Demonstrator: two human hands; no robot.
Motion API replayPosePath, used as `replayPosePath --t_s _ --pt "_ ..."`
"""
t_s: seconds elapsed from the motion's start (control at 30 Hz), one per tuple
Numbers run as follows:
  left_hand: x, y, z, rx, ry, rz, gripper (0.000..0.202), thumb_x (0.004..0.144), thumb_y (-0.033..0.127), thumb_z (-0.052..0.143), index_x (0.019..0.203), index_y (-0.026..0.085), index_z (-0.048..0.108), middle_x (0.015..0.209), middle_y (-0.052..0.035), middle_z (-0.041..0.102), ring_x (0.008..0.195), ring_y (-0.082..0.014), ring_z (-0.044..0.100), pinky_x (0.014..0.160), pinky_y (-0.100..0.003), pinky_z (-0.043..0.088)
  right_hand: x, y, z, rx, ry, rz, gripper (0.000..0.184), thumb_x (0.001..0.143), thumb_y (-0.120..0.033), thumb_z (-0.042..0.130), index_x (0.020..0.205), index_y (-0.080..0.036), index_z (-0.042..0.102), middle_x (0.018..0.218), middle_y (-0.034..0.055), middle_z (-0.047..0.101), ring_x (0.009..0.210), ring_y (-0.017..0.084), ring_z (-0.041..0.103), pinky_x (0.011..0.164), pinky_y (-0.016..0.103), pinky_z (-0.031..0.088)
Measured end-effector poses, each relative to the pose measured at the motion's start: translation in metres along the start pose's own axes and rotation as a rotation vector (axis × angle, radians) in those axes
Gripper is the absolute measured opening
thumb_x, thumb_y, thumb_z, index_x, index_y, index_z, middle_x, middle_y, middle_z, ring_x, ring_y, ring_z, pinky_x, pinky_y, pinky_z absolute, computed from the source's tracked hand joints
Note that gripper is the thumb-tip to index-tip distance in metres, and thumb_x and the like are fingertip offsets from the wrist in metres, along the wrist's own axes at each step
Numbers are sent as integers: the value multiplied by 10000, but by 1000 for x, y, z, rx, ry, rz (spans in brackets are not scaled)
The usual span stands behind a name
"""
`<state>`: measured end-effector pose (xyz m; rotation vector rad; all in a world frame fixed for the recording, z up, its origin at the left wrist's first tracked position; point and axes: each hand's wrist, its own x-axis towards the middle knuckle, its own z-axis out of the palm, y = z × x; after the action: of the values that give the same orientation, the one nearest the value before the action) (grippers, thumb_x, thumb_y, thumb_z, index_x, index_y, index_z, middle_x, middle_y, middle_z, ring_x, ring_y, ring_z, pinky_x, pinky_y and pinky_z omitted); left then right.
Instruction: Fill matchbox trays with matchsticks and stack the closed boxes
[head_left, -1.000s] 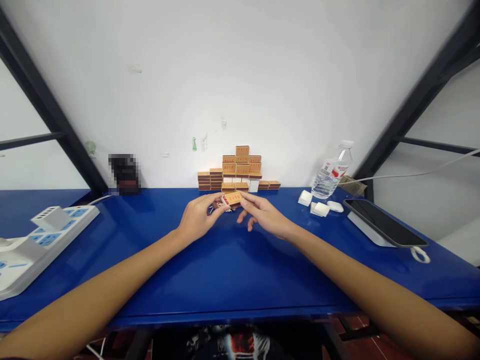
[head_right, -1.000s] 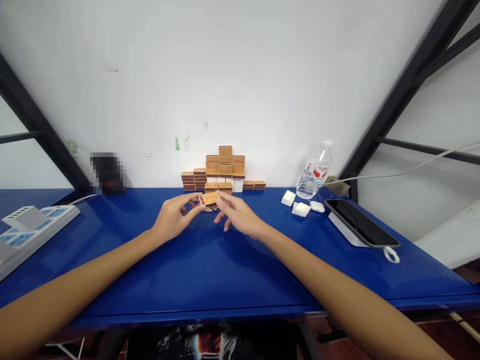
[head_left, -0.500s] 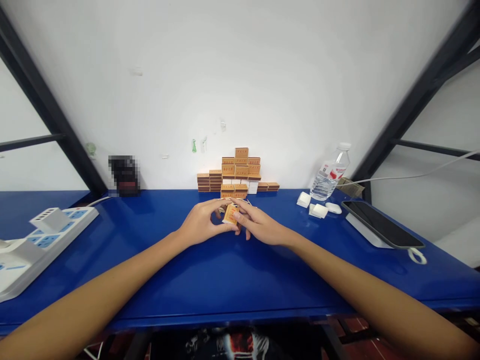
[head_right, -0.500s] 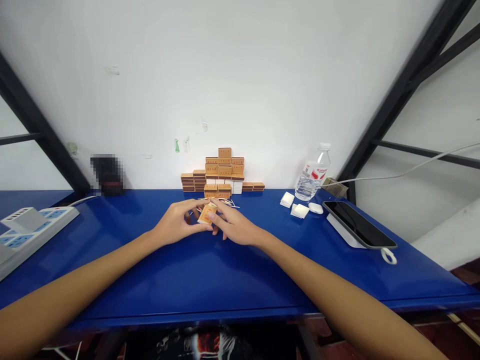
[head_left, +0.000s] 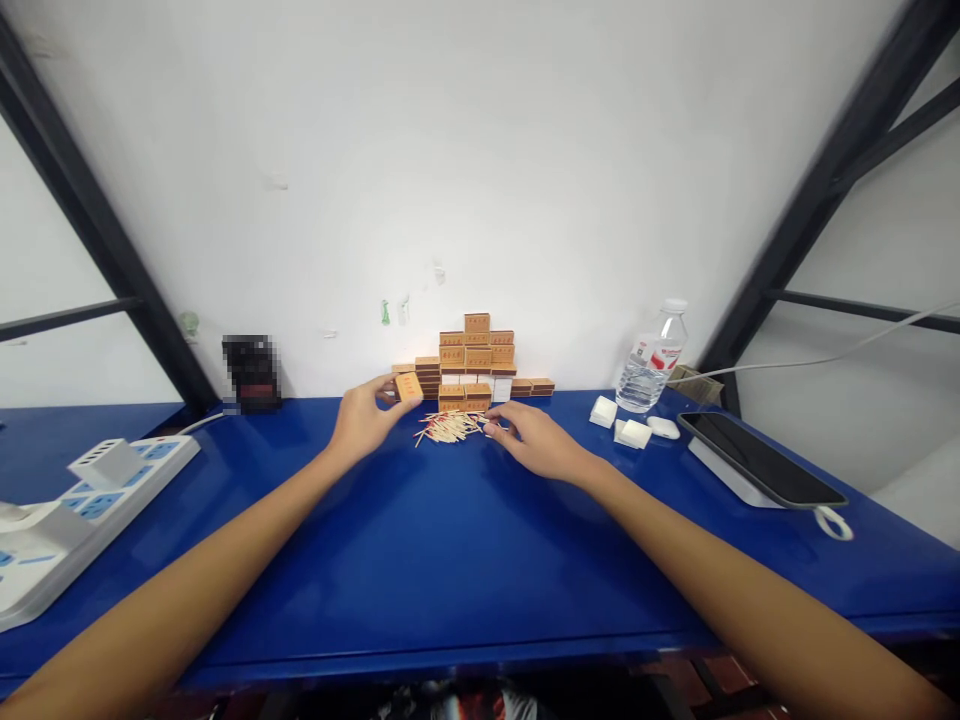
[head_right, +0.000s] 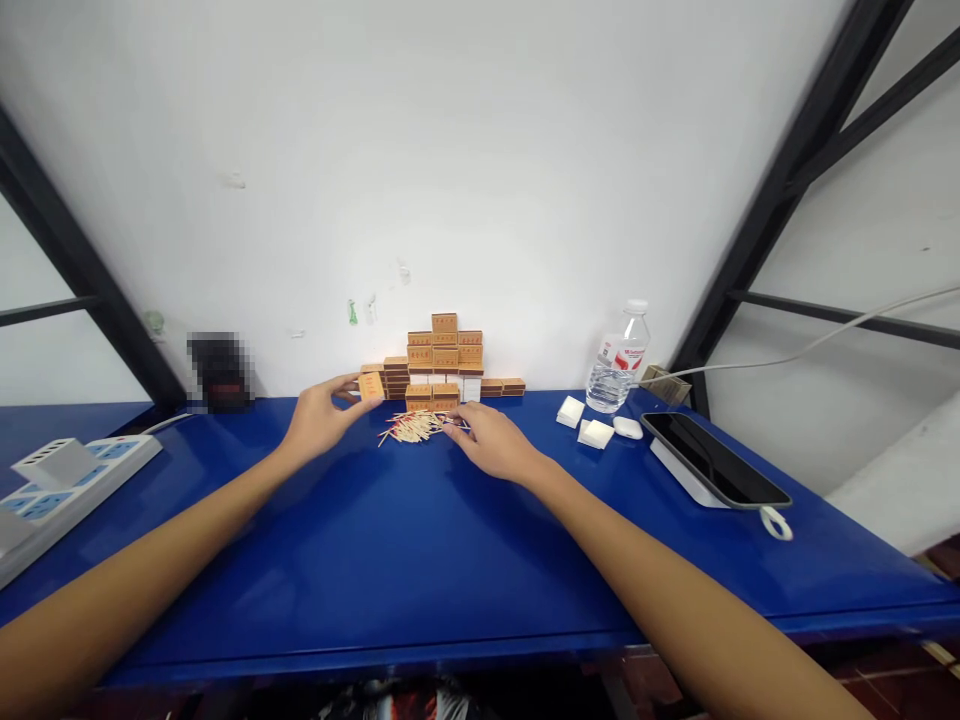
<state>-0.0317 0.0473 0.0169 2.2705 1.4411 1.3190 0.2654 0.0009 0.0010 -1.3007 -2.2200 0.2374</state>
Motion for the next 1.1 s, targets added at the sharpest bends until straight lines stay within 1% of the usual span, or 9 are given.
replayPosePath --t_s 0.13,0.2,0.3,0.4,0.5,0.67,0.8,0.97,1.1 --pt "21 -20 -10 41 72 -91 532 824 572 767 1208 204 762 1075 -47 817 909 -246 757 782 -324 560 0 -2 -3 -29 -21 -19 264 1059 -351 539 1147 -175 715 1147 111 728 924 208 679 834 325 491" --pt "30 -27 -10 78 117 -113 514 803 603 779 1132 208 774 1044 -42 818 889 -237 757 780 -318 552 0 -4 -3 -59 -38 -27 237 1051 -332 558 1106 -174 725 1128 106 731 911 202 680 824 317 481" --pt "42 -33 -7 150 191 -173 517 757 666 798 991 207 764 959 -50 817 887 -250 755 776 -331 536 1 -3 -4 -84 -43 -40 218 1044 -315 569 1055 -175 735 1088 99 740 904 201 678 811 309 468" --pt "52 -36 0 232 226 -233 547 716 697 820 944 208 731 909 -63 811 908 -275 749 761 -347 511 2 0 -3 -88 -33 -35 227 1041 -328 569 1053 -185 744 1091 93 747 904 202 677 798 304 459" --pt "60 -38 10 286 217 -262 547 719 721 809 903 217 704 884 -67 803 886 -282 739 718 -346 480 2 3 -3 -96 -36 -17 231 1036 -334 574 1032 -187 753 1084 92 752 906 206 679 785 303 451" --pt "67 -43 22 421 198 -237 553 784 759 731 908 222 685 884 -80 789 883 -300 722 686 -344 433 3 2 -6 -115 -42 -10 232 1032 -329 579 989 -188 757 1034 86 763 900 208 680 763 295 433" --pt "68 -43 23 520 169 -238 570 826 774 677 961 220 681 917 -102 780 898 -305 711 705 -344 428 3 0 -8 -126 -45 1 241 1035 -329 573 963 -186 754 993 80 770 883 202 680 743 287 419" --pt "68 -45 21 591 166 -182 615 835 811 631 984 217 680 915 -122 769 877 -304 704 691 -341 424 3 -1 -8 -132 -55 13 224 1026 -315 583 956 -188 753 985 75 781 903 209 701 755 284 425" --pt "68 -46 19 598 148 -150 575 874 793 596 861 225 683 890 -119 762 843 -291 694 682 -342 426 3 -2 -10 -134 -54 14 214 1018 -302 583 954 -195 757 980 71 788 885 213 709 746 288 433"
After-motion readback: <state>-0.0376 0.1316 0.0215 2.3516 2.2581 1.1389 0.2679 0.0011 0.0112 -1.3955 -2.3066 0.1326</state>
